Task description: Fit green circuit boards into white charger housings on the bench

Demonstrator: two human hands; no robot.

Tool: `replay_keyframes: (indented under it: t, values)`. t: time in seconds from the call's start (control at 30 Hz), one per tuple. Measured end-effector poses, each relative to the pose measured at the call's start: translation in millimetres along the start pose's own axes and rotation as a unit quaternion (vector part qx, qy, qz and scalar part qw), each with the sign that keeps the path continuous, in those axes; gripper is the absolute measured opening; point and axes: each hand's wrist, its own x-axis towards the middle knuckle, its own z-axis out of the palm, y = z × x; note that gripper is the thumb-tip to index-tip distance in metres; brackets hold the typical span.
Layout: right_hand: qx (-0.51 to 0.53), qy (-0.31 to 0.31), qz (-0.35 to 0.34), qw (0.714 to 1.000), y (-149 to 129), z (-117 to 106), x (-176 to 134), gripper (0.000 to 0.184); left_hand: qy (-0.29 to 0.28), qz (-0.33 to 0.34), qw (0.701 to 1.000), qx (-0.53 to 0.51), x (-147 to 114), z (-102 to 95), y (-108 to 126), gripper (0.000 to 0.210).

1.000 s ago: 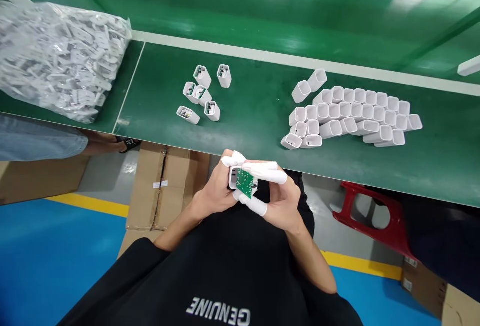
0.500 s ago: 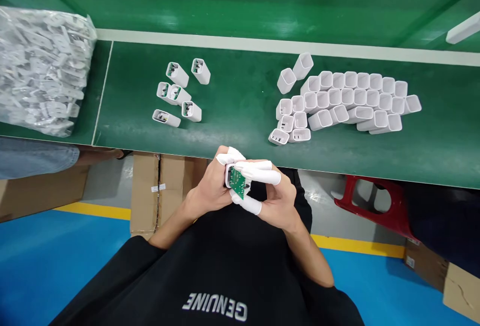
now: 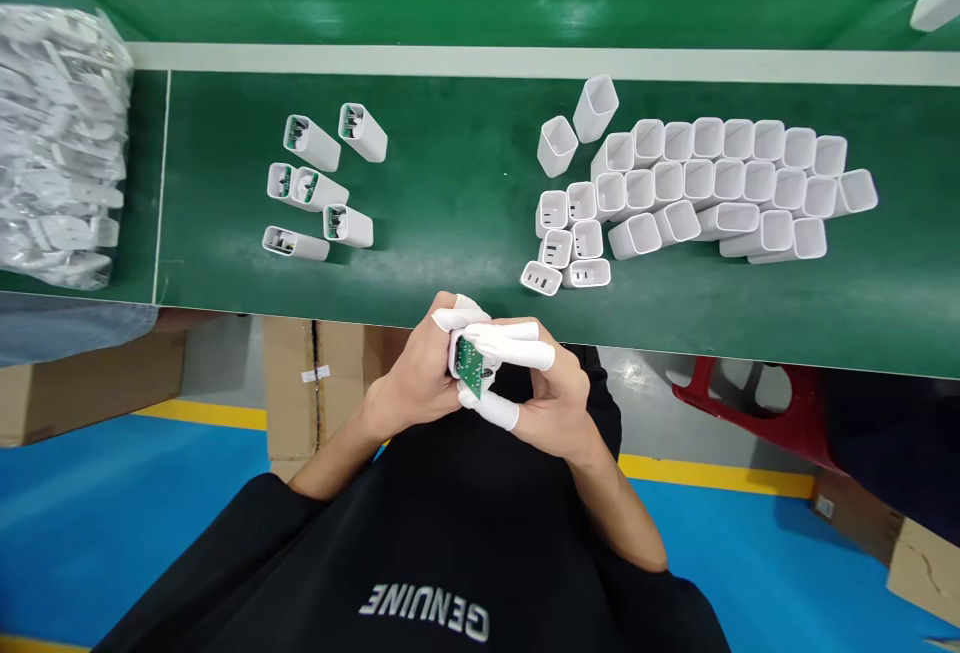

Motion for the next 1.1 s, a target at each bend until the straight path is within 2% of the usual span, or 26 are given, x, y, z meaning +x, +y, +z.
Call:
replay_keyframes:
  t: [0.13, 0.23, 0.37, 0.53, 0.63, 0.83, 1.1]
  values:
    - [0.001, -0.007, -0.003, 1.000, 3.4, -1.5, 2.7, 0.076, -0.001, -0.011, 1.000, -0.006, 2.8, 4.6, -3.1, 0.041]
    - [-0.068, -0.013, -0.004, 0.998, 1.6, -3.7, 7.4, 0.078, 0.006, -0.039, 0.998, -0.039, 4.7, 8.0, -4.7, 0.045]
    - [-0.174, -0.021, -0.066, 0.982, -1.9, -12.8, 15.4, 0.096, 0.008, -0.090, 0.993, -0.078, 6.4, 6.7, -5.1, 0.056]
    - [-0.258, -0.064, -0.121, 0.956, -0.1, -19.5, 24.4, 0.094, -0.001, -0.110, 0.992, -0.057, 6.6, -0.5, -11.5, 0.063]
    - [-0.297, -0.070, -0.130, 0.943, 8.1, -15.8, 25.0, 0.088, -0.010, -0.091, 0.995, -0.050, 8.4, -1.5, -17.2, 0.064]
    - [-0.362, 0.001, -0.185, 0.914, 27.0, -9.6, 21.1, 0.068, -0.045, -0.080, 0.995, -0.041, 12.2, 2.2, -19.9, 0.066]
    - [-0.376, 0.026, -0.269, 0.886, 28.2, -16.4, 17.8, 0.041, -0.042, -0.043, 0.994, -0.087, 16.0, 0.5, -13.9, 0.053]
